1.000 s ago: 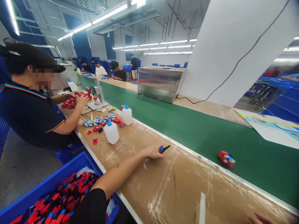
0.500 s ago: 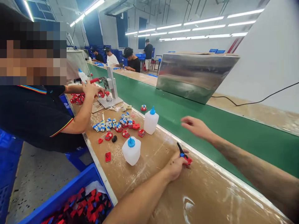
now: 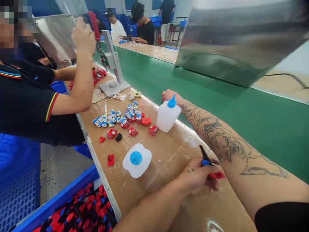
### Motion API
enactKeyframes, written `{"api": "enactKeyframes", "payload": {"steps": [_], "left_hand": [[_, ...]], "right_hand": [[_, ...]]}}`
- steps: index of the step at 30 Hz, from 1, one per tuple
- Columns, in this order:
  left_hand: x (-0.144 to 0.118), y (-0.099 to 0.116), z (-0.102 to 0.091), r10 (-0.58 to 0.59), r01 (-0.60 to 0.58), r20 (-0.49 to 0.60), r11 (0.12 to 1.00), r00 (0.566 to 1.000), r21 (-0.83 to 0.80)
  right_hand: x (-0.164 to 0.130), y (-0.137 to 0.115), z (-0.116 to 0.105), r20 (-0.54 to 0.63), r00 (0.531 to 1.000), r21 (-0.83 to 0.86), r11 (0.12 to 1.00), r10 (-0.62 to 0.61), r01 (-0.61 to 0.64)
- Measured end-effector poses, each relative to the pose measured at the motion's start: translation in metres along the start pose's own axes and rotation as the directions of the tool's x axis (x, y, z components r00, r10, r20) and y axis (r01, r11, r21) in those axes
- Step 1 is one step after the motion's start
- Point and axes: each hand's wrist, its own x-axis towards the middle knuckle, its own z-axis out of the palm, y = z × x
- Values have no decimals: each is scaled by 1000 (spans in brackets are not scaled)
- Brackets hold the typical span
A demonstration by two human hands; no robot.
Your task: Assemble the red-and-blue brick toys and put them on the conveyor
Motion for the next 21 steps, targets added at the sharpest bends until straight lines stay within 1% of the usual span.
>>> {"api": "enactKeyframes", "payload": {"steps": [1, 2, 3, 4, 5, 7, 8, 9, 11, 12, 14, 16, 17, 18, 19, 20, 21], "left_hand": [[-2, 2, 1, 21, -21, 18, 1000, 1000, -3], [-4, 3, 2, 48, -48, 34, 999, 998, 0], [-6, 4, 3, 74, -74, 47, 997, 996, 14], [-8, 5, 5, 97, -99, 61, 994, 993, 37], [-10, 5, 7, 114, -120, 78, 990, 990, 69], [-17, 5, 11, 143, -162, 127, 974, 981, 155], [-20, 4, 12, 159, -187, 141, 960, 977, 208], [-22, 4, 12, 157, -198, 160, 938, 975, 285], [-24, 5, 11, 171, -241, 202, 881, 964, 407], [-24, 6, 11, 191, -277, 225, 846, 955, 456], [-20, 9, 11, 237, -337, 249, 781, 939, 527], [-17, 7, 15, 245, -326, 215, 730, 945, 601], [-19, 3, 20, 273, -329, 187, 715, 944, 617], [-22, -4, 26, 284, -321, 163, 699, 945, 639], [-29, -14, 34, 300, -316, 143, 681, 943, 661], [-38, -28, 44, 308, -312, 134, 657, 942, 686], [-50, -44, 55, 303, -308, 141, 624, 942, 718]], "right_hand": [[-22, 4, -13, -46, 999, 7, 1000, 27, -27], [-50, 8, -28, -98, 994, 51, 997, 56, -51], [-85, 11, -45, -147, 985, 137, 988, 85, -65], [-127, 12, -64, -192, 974, 261, 963, 119, -66], [-174, 9, -82, -213, 965, 407, 912, 154, -56], [-279, -6, -116, -203, 953, 651, 758, 226, -41], [-334, -18, -129, -188, 944, 720, 692, 270, -54], [-387, -33, -141, -187, 931, 760, 647, 315, -66], [-483, -62, -157, -210, 895, 800, 596, 392, -73], [-525, -75, -162, -227, 874, 807, 585, 429, -77], [-597, -90, -166, -249, 832, 822, 562, 496, -89], [-654, -92, -159, -262, 778, 836, 537, 571, -114], [-678, -90, -152, -269, 735, 852, 510, 623, -120], [-699, -85, -142, -273, 674, 882, 459, 686, -109], [-718, -80, -131, -264, 601, 921, 382, 755, -76], [-733, -75, -118, -232, 523, 960, 279, 820, -11], [-746, -71, -105, -184, 458, 983, 163, 870, 85]]}}
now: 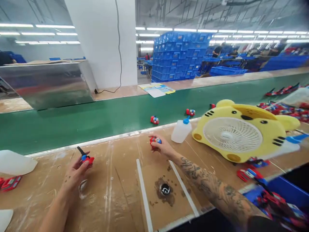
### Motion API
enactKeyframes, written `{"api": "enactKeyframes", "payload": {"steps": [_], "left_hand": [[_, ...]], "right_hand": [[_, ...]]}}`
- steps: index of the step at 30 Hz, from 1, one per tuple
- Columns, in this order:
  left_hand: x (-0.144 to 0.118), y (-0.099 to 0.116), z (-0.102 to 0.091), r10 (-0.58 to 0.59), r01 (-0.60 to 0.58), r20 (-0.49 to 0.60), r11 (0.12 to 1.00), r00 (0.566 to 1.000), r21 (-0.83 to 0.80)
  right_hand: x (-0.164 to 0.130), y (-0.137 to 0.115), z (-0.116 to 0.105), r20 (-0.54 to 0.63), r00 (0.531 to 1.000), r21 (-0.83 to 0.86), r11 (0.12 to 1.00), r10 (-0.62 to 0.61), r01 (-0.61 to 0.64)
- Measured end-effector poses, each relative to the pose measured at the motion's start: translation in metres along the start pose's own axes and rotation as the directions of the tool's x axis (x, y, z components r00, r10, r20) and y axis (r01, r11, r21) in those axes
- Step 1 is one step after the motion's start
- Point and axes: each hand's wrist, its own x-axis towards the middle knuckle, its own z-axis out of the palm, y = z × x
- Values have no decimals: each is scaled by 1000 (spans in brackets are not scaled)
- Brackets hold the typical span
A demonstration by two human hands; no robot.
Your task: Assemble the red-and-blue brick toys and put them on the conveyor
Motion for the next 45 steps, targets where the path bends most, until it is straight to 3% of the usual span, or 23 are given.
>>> {"api": "enactKeyframes", "payload": {"steps": [3, 4, 5, 6, 8, 10, 11, 12, 16, 21, 23, 25, 27, 28, 29, 30, 31, 33, 34, 35, 36, 38, 45], "left_hand": [[-53, 6, 63, 64, -102, 190, 975, 980, 198], [-71, 10, 85, 101, -192, 322, 945, 941, 266], [-88, 14, 105, 143, -316, 469, 896, 871, 314], [-103, 20, 124, 170, -458, 621, 821, 765, 340], [-125, 34, 157, 168, -743, 859, 598, 483, 301], [-137, 49, 183, 77, -920, 969, 341, 233, 194], [-140, 56, 195, 21, -962, 989, 237, 147, 138], [-141, 62, 205, -41, -982, 995, 162, 87, 93], [-138, 70, 235, -201, -999, 979, 45, -24, -16], [-138, 64, 255, -325, -998, 943, 36, -68, -59], [-140, 65, 258, -343, -997, 937, 61, -61, -42], [-138, 65, 255, -333, -992, 943, 125, -27, 16], [-134, 62, 248, -294, -960, 955, 249, 50, 127], [-130, 59, 243, -258, -922, 960, 335, 111, 197], [-125, 54, 239, -210, -861, 957, 430, 198, 272], [-119, 48, 235, -142, -774, 939, 534, 314, 340], [-113, 42, 232, -61, -665, 887, 639, 459, 388], [-100, 28, 233, 84, -412, 645, 830, 760, 377], [-94, 23, 236, 122, -301, 478, 899, 870, 319], [-88, 18, 241, 138, -220, 318, 945, 938, 241], [-84, 15, 247, 135, -168, 194, 971, 972, 168], [-77, 11, 259, 118, -124, 75, 989, 990, 84], [-67, 7, 279, 92, -125, 181, 975, 979, 182]], "right_hand": [[-12, 28, -29, -49, 993, 395, 915, 106, -79], [-15, 32, -36, -32, 994, 468, 881, 104, -77], [-17, 34, -43, -15, 995, 508, 858, 96, -75], [-18, 34, -48, -3, 996, 522, 849, 92, -77], [-16, 31, -58, -5, 996, 513, 855, 93, -77], [-12, 29, -63, -36, 996, 511, 858, 86, -55], [-9, 29, -65, -53, 996, 520, 853, 76, -37], [-7, 30, -65, -59, 996, 530, 847, 66, -25], [0, 33, -64, -36, 998, 556, 831, 51, -22], [1, 36, -64, -6, 999, 539, 842, 37, -28], [2, 37, -64, -14, 1000, 542, 840, 21, -10], [3, 40, -64, -2, 1000, 544, 839, 1, 1], [3, 42, -63, 46, 999, 540, 842, -15, -12], [2, 42, -63, 79, 997, 538, 843, -22, -24], [2, 43, -64, 114, 993, 537, 843, -29, -37], [1, 42, -64, 146, 989, 537, 842, -34, -50], [0, 42, -64, 174, 984, 539, 840, -39, -62], [-2, 42, -64, 216, 975, 538, 839, -44, -81], [-3, 41, -64, 229, 972, 534, 841, -45, -86], [-4, 41, -64, 236, 971, 528, 845, -47, -87], [-4, 41, -64, 238, 970, 522, 849, -50, -84], [-5, 40, -62, 225, 973, 509, 858, -51, -72], [-4, 42, -57, 139, 986, 346, 937, -93, 39]]}}
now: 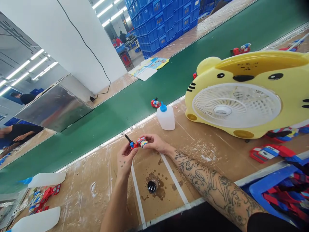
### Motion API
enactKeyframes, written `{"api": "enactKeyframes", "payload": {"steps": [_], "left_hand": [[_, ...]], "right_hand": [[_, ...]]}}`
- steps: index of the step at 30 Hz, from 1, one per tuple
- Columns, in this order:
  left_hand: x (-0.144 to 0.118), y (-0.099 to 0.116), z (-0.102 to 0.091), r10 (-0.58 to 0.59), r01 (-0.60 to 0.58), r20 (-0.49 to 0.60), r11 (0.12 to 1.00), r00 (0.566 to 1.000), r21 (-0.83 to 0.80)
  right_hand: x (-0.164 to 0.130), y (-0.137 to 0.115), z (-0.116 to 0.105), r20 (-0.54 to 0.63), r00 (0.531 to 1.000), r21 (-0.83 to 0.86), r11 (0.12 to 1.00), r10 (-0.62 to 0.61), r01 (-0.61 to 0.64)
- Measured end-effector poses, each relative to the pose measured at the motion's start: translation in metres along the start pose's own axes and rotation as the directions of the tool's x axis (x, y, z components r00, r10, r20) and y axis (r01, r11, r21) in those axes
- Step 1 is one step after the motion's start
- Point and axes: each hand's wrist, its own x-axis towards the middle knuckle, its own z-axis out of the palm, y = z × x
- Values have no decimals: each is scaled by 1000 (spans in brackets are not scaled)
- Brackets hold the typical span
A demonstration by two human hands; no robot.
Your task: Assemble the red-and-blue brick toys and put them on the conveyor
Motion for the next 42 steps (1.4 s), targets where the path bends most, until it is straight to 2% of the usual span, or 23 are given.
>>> {"api": "enactKeyframes", "payload": {"steps": [3, 7, 9, 11, 13, 14, 16, 18, 21, 23, 25, 28, 31, 34, 36, 38, 40, 42], "left_hand": [[4, 0, 1, -19, 18, 10, 997, 1000, 79], [0, 1, 8, -11, 16, -36, 989, 999, 146], [-2, 0, 17, 8, -3, -33, 990, 999, 139], [-1, -3, 30, 32, -31, -3, 995, 999, 100], [4, -8, 45, 68, -68, 1, 994, 998, 88], [8, -11, 53, 87, -85, -12, 991, 996, 105], [18, -15, 66, 104, -98, -28, 981, 994, 167], [30, -19, 74, 94, -88, -13, 970, 996, 225], [58, -18, 74, 69, -74, 25, 948, 997, 311], [87, -11, 69, 77, -80, 25, 907, 997, 413], [124, 0, 60, 78, -89, 45, 788, 996, 610], [186, 18, 49, 12, -104, 116, 532, 993, 840], [237, 24, 46, -81, -91, 138, 424, 987, 901], [268, 19, 55, -176, -83, 146, 323, 973, 943], [281, 12, 64, -224, -97, 164, 286, 961, 953], [289, 4, 71, -255, -114, 190, 285, 948, 952], [292, -2, 72, -246, -127, 211, 318, 946, 940], [289, -6, 66, -183, -140, 221, 374, 958, 917]], "right_hand": [[1, 5, -2, -7, 999, -195, 980, -45, 43], [-2, 5, 0, -36, 988, -447, 887, -150, 118], [-7, 1, 6, -27, 968, -580, 793, -249, 188], [-12, -3, 14, 4, 929, -730, 634, -370, 256], [-16, -6, 21, 26, 885, -835, 477, -465, 275], [-17, -6, 22, 17, 868, -865, 428, -496, 262], [-16, -5, 22, -25, 849, -895, 391, -528, 216], [-14, -3, 19, -67, 842, -903, 392, -535, 177], [-10, 1, 14, -104, 834, -893, 420, -542, 162], [-8, 2, 12, -126, 820, -880, 444, -558, 167], [-7, 3, 11, -132, 825, -871, 462, -549, 168], [-8, 2, 11, -130, 870, -880, 460, -476, 120], [-10, 0, 13, -102, 894, -924, 375, -436, 78], [-10, -1, 14, 32, 905, -971, 200, -424, 128], [-8, 1, 12, 88, 907, -984, 108, -411, 145], [-5, 3, 10, 92, 909, -989, 66, -408, 130], [-3, 5, 9, 84, 911, -991, 62, -404, 119], [-3, 6, 9, 69, 919, -990, 88, -388, 112]]}}
